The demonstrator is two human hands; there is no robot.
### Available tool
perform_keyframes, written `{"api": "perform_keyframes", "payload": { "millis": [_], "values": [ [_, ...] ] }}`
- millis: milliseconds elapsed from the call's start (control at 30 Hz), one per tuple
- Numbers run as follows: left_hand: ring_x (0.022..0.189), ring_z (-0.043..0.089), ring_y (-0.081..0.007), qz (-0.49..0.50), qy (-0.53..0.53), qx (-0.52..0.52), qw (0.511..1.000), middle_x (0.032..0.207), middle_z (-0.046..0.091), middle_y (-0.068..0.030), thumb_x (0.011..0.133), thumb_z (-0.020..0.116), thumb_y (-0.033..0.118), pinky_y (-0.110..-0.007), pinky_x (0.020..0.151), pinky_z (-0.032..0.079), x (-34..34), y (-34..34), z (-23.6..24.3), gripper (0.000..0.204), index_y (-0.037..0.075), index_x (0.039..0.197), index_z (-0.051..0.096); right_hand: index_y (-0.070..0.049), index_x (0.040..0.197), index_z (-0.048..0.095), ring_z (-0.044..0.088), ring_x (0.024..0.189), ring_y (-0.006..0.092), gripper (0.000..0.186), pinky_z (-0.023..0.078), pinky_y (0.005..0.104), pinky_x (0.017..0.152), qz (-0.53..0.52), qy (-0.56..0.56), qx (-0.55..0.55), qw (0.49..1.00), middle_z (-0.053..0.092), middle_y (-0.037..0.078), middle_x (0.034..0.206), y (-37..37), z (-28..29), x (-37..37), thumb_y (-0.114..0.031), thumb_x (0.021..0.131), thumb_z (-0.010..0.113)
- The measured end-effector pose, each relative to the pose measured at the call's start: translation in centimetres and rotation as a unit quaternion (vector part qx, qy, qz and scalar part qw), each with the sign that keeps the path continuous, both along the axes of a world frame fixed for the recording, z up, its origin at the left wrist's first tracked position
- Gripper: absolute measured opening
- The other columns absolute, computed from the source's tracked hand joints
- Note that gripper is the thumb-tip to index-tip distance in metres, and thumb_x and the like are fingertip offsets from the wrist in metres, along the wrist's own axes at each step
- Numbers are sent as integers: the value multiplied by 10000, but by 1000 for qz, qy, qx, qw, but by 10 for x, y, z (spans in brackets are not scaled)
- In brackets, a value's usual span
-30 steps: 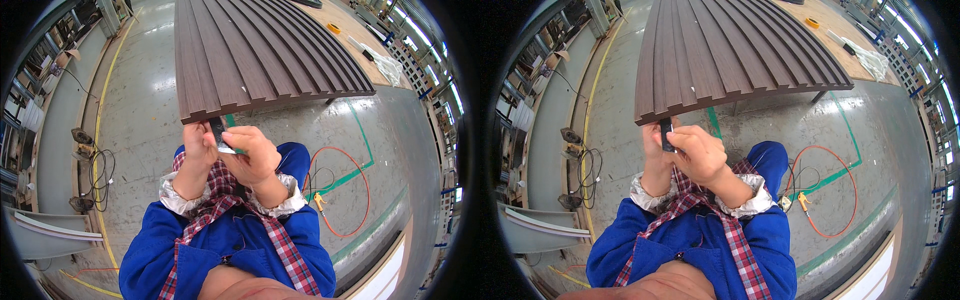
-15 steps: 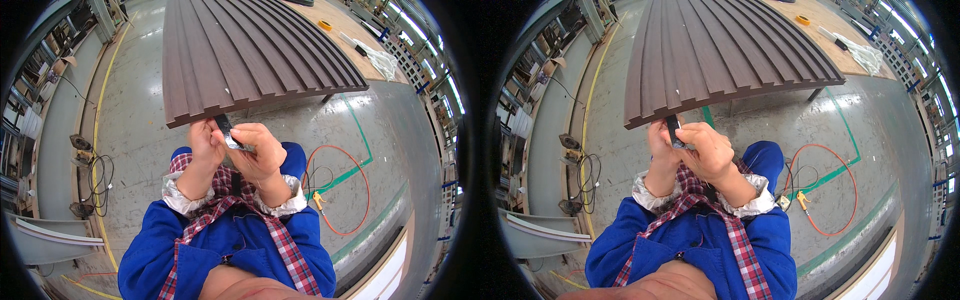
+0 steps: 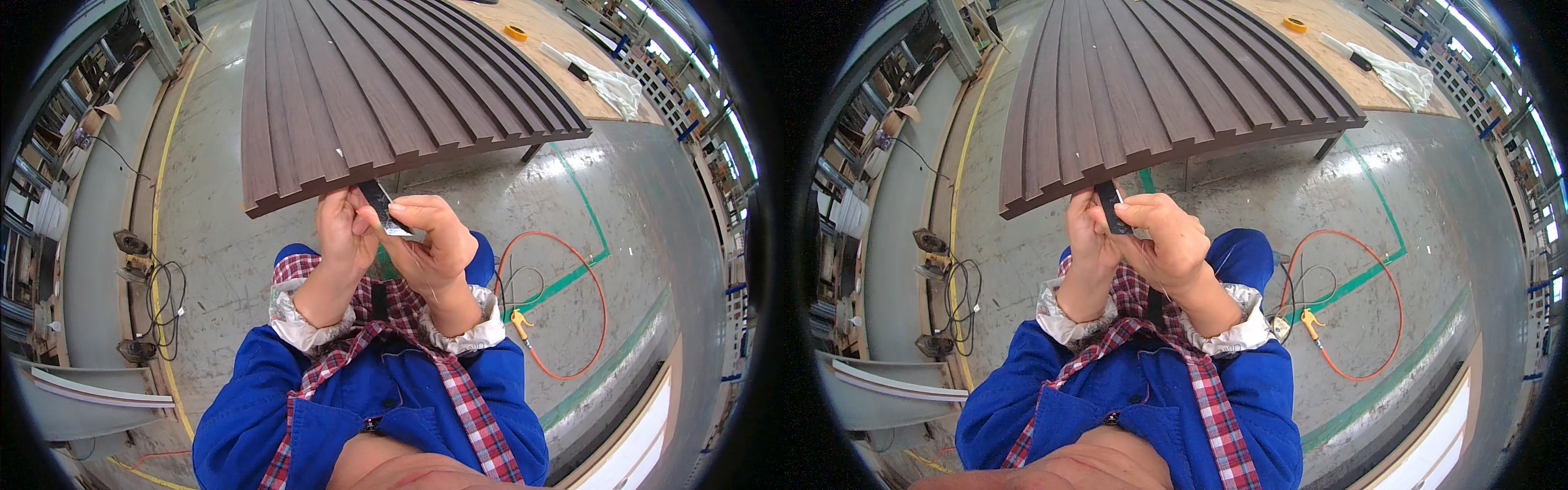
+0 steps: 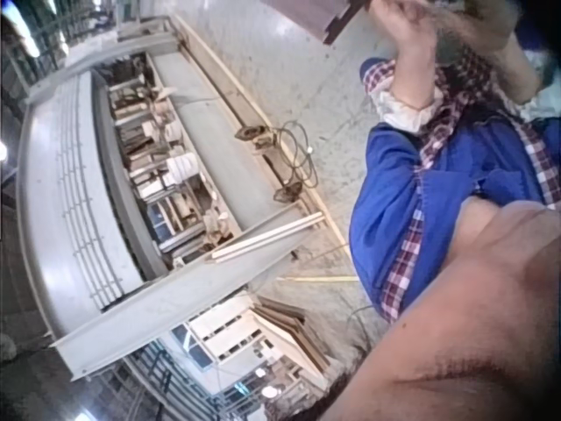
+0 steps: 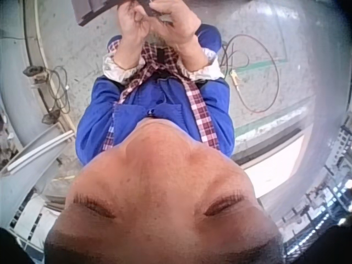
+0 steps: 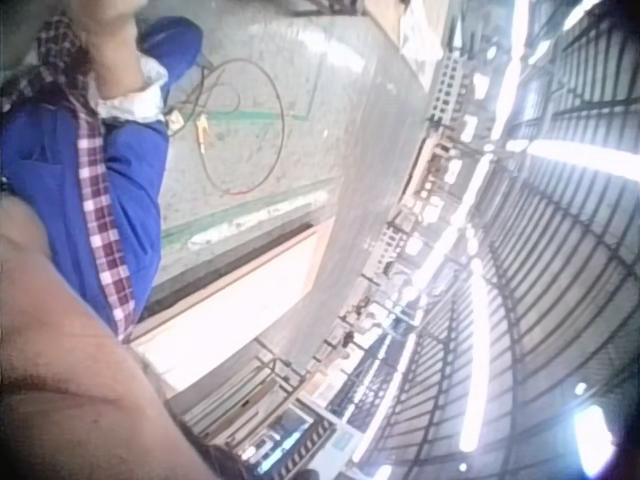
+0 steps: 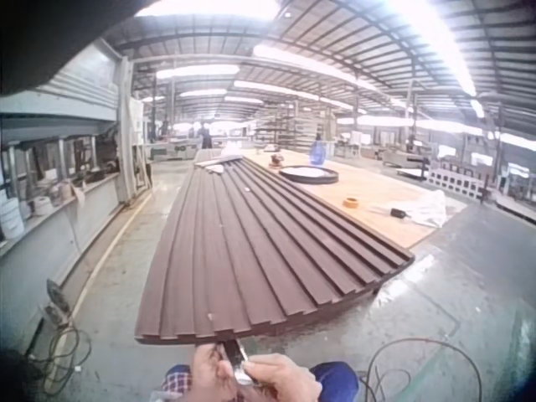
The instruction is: The person uses a utility knife to trim the edges of a stack of brown composite planks. They repeatedly score and snap off small sections from the plank edges, then wipe the blade with a cloth.
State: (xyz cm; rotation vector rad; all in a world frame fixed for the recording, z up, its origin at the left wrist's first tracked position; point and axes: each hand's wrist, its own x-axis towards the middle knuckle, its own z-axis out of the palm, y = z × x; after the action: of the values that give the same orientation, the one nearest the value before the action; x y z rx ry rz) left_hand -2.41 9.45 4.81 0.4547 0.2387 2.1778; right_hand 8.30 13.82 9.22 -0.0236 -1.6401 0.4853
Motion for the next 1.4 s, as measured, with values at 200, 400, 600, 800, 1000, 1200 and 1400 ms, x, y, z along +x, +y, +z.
{"api": "perform_keyframes", "payload": {
  "millis": [200, 400, 600, 800, 1000, 1200, 1400],
  "values": [
    [478, 411, -55, 52, -7, -68, 996, 839, 605, -32, 996, 375, 152, -206, 421, 346, 7, 2, 13, 204, 51, 982, 552, 5, 878, 613, 678, 700, 257, 334, 541, 290, 580, 16, 0, -10, 1000, 663, 127, 777, 4, -4, 2, -13, 617, 821],
    [595, 516, -86, 27, 82, -15, 996, 723, 571, -8, 1002, 367, 234, -240, 523, 414, -5, -17, 8, 263, 71, 903, 549, 25, 875, 593, 632, 632, 246, 317, 509, 306, 520, 66, -6, 38, 997, 633, 143, 784, -6, 0, -9, 9, 617, 777],
    [606, 548, -105, 29, 42, -37, 998, 738, 584, -36, 999, 386, 239, -239, 533, 441, -5, -15, 4, 250, 66, 906, 541, 22, 873, 598, 639, 642, 237, 324, 513, 296, 526, 54, 2, 50, 997, 633, 127, 759, -4, 0, -12, 3, 613, 790],
    [591, 564, -115, 16, 40, -12, 999, 789, 624, -68, 998, 389, 226, -241, 525, 457, -3, -10, 3, 251, 46, 932, 551, 15, 870, 604, 645, 636, 243, 319, 514, 294, 530, 44, -10, 43, 998, 639, 126, 756, -2, 0, -8, -9, 617, 797],
    [422, 360, -26, 66, -2, -53, 996, 798, 635, -30, 994, 383, 180, -175, 379, 301, 7, -2, 5, 236, 42, 983, 574, 13, 878, 595, 656, 652, 252, 332, 521, 289, 544, 20, -9, 34, 999, 645, 130, 757, 1, 0, -4, -21, 626, 808],
    [627, 538, -98, 5, 13, -32, 999, 734, 575, -21, 970, 434, 227, -241, 549, 434, 4, -1, 7, 236, 55, 869, 562, 17, 879, 595, 666, 661, 262, 340, 531, 289, 557, 11, -12, 28, 999, 647, 126, 752, 6, 1, 2, -20, 627, 820],
    [418, 332, -42, 53, 23, -40, 998, 729, 594, -18, 990, 391, 173, -196, 401, 306, 16, 15, 5, 223, 39, 973, 569, 16, 876, 597, 673, 671, 263, 328, 538, 294, 567, 5, -11, 26, 1000, 650, 127, 757, 16, 1, 10, -13, 638, 821]
  ]
}}
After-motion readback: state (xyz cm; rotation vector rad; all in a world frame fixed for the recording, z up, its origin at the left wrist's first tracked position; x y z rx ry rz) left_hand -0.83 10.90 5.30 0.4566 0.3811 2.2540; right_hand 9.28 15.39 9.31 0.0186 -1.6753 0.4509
